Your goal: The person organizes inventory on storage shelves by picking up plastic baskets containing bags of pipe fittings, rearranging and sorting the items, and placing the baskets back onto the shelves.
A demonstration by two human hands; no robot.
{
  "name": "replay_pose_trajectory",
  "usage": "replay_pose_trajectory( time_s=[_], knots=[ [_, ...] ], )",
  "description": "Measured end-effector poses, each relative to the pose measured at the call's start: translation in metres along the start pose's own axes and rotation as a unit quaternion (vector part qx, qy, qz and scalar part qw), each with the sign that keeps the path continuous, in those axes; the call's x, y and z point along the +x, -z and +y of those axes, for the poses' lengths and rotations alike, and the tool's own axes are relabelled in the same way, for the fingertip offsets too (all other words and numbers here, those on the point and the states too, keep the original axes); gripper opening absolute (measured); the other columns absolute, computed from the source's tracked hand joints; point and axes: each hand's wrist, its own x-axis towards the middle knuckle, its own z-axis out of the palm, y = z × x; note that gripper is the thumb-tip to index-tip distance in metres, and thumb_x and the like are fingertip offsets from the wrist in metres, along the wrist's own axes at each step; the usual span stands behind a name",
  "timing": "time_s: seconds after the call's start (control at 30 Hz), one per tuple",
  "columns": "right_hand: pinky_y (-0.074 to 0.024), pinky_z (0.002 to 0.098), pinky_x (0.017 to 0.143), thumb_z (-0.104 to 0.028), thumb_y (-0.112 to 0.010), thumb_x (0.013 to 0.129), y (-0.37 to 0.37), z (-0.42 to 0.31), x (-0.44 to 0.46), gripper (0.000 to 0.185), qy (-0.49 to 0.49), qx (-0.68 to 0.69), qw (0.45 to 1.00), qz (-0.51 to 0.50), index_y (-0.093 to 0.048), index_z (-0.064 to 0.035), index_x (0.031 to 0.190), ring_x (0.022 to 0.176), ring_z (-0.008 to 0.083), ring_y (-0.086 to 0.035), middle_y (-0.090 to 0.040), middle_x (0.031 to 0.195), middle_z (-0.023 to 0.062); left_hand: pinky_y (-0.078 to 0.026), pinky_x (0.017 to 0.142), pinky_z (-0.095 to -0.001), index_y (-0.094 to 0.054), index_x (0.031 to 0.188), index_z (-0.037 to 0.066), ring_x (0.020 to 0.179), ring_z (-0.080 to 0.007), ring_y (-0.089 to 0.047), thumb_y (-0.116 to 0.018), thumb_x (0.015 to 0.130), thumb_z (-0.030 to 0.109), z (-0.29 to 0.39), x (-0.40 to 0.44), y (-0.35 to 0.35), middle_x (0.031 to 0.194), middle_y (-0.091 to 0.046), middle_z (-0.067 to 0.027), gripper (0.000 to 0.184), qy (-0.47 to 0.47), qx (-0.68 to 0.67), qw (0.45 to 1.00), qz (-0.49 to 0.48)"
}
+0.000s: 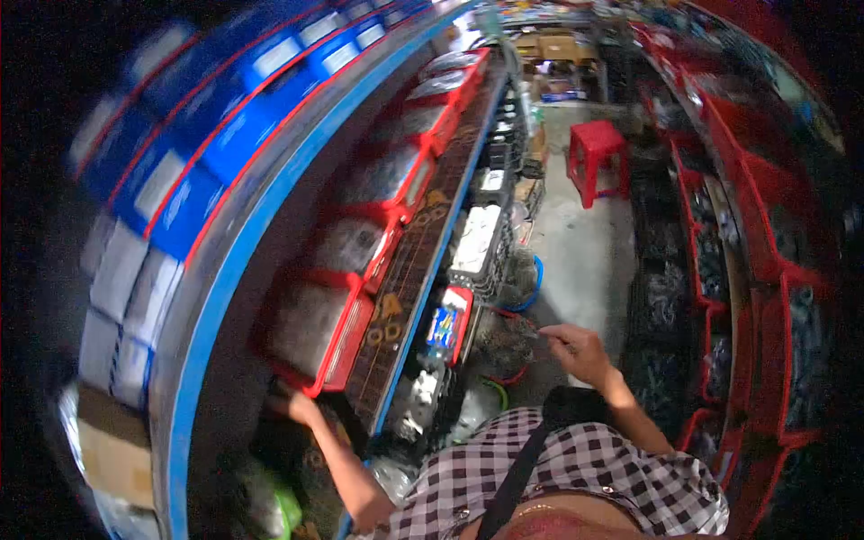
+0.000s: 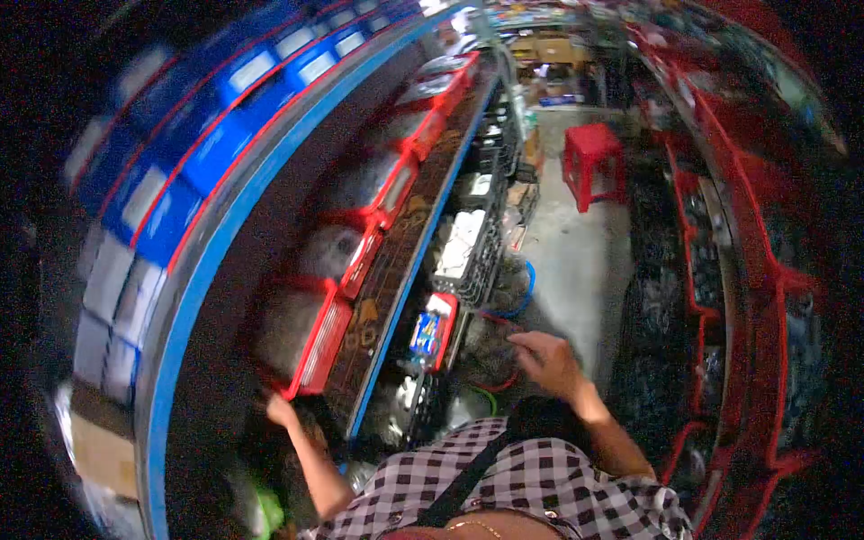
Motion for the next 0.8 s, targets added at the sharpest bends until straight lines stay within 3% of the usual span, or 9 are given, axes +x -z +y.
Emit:
replay_pose_trajectory(
  time_s=[0.07,0.1,0.2,0.3,0.33,0.47,0.53,0.63,0.8],
  knots=[
    [-0.05,0.0336,0.071,-0.009,-0.056,0.082,0.034,0.012,-0.002,0.02,-0.024,0.001,0.998,0.065,-0.063,-0.0013,0.099,0.079,0.0294,-0.063,-0.064,0.09,0.0166,-0.034,0.101,-0.0394,-0.033,0.131,-0.008,0.119,-0.036,-0.042,-0.055,0.089,0.019,0.121,-0.009,0.063,0.133,-0.037,-0.0299,0.055,0.175,-0.168,0.968,-0.06],
    [-0.0501,0.0329,0.068,-0.009,-0.056,0.082,0.047,0.019,-0.005,0.02,-0.043,0.01,0.993,0.107,-0.063,-0.0015,0.099,0.075,0.0266,-0.064,-0.064,0.087,0.0157,-0.034,0.101,-0.0395,-0.031,0.134,-0.006,0.121,-0.034,-0.041,-0.053,0.091,0.019,0.153,-0.027,0.064,0.134,-0.037,-0.0265,0.054,0.037,-0.075,0.995,0.049],
    [-0.0495,0.0314,0.062,-0.01,-0.056,0.083,0.078,0.039,-0.015,0.019,-0.057,-0.037,0.982,0.176,-0.064,-0.0021,0.099,0.068,0.0184,-0.064,-0.066,0.08,0.0128,-0.034,0.102,-0.0397,-0.037,0.132,-0.001,0.123,-0.0293,-0.04,-0.045,0.093,0.014,0.277,-0.059,0.065,0.136,-0.038,-0.0201,0.043,-0.083,-0.228,0.968,-0.061],
    [-0.048,0.0295,0.061,-0.011,-0.056,0.082,0.104,0.047,-0.018,0.02,-0.12,0.019,0.976,0.181,-0.064,-0.0032,0.099,0.068,0.0202,-0.063,-0.064,0.077,0.0126,-0.042,0.091,-0.0293,-0.05,0.12,-0.003,0.098,-0.0188,-0.056,-0.053,0.091,0.017,0.384,-0.076,0.045,0.106,-0.061,-0.0114,0.036,0.066,-0.403,0.794,-0.451],
    [-0.0479,0.0298,0.062,-0.011,-0.056,0.082,0.11,0.05,-0.018,0.02,-0.118,-0.008,0.978,0.174,-0.063,-0.0033,0.099,0.069,0.0212,-0.063,-0.064,0.078,0.0128,-0.043,0.086,-0.0275,-0.052,0.121,0.001,0.094,-0.0154,-0.057,-0.053,0.09,0.014,0.396,-0.08,0.025,0.104,-0.062,-0.009,0.034,-0.085,-0.362,0.759,-0.534],
    [-0.0485,0.0319,0.065,-0.009,-0.058,0.08,0.126,0.07,-0.016,0.02,-0.124,-0.044,0.977,0.167,-0.063,-0.0029,0.098,0.075,0.0261,-0.063,-0.064,0.085,0.015,-0.044,0.084,-0.0269,-0.044,0.13,0.004,0.094,-0.0119,-0.056,-0.062,0.086,0.018,0.449,-0.117,-0.015,0.111,-0.061,-0.0083,0.05,-0.07,-0.355,0.52,-0.773],
    [-0.0494,0.0329,0.068,-0.008,-0.059,0.08,0.131,0.078,-0.017,0.021,-0.164,-0.022,0.969,0.186,-0.063,-0.0014,0.099,0.079,0.0281,-0.064,-0.064,0.09,0.0159,-0.045,0.078,-0.0255,-0.038,0.134,0.004,0.085,-0.0113,-0.058,-0.06,0.087,0.024,0.472,-0.136,-0.032,0.101,-0.064,-0.0102,0.056,-0.109,-0.302,0.528,-0.786],
    [-0.0503,0.0319,0.068,-0.007,-0.058,0.08,0.144,0.105,-0.01,0.02,-0.193,-0.021,0.96,0.203,-0.063,-0.0002,0.098,0.079,0.0265,-0.065,-0.065,0.089,0.0154,-0.048,0.061,-0.0271,-0.033,0.138,0.007,0.056,-0.0124,-0.058,-0.042,0.094,0.017,0.504,-0.164,-0.06,0.051,-0.053,-0.0055,0.046,-0.002,-0.29,0.556,-0.779],
    [-0.0505,0.0302,0.066,-0.01,-0.056,0.081,0.176,0.173,0.041,0.02,-0.197,-0.005,0.965,0.176,-0.063,-0.0008,0.097,0.074,0.0227,-0.065,-0.066,0.086,0.0135,-0.041,0.041,-0.0246,-0.028,0.14,0.008,0.046,-0.0104,-0.054,-0.046,0.094,0.021,0.555,-0.199,-0.138,0.055,-0.056,-0.0064,0.051,0.047,-0.338,0.599,-0.724]
  ],
)
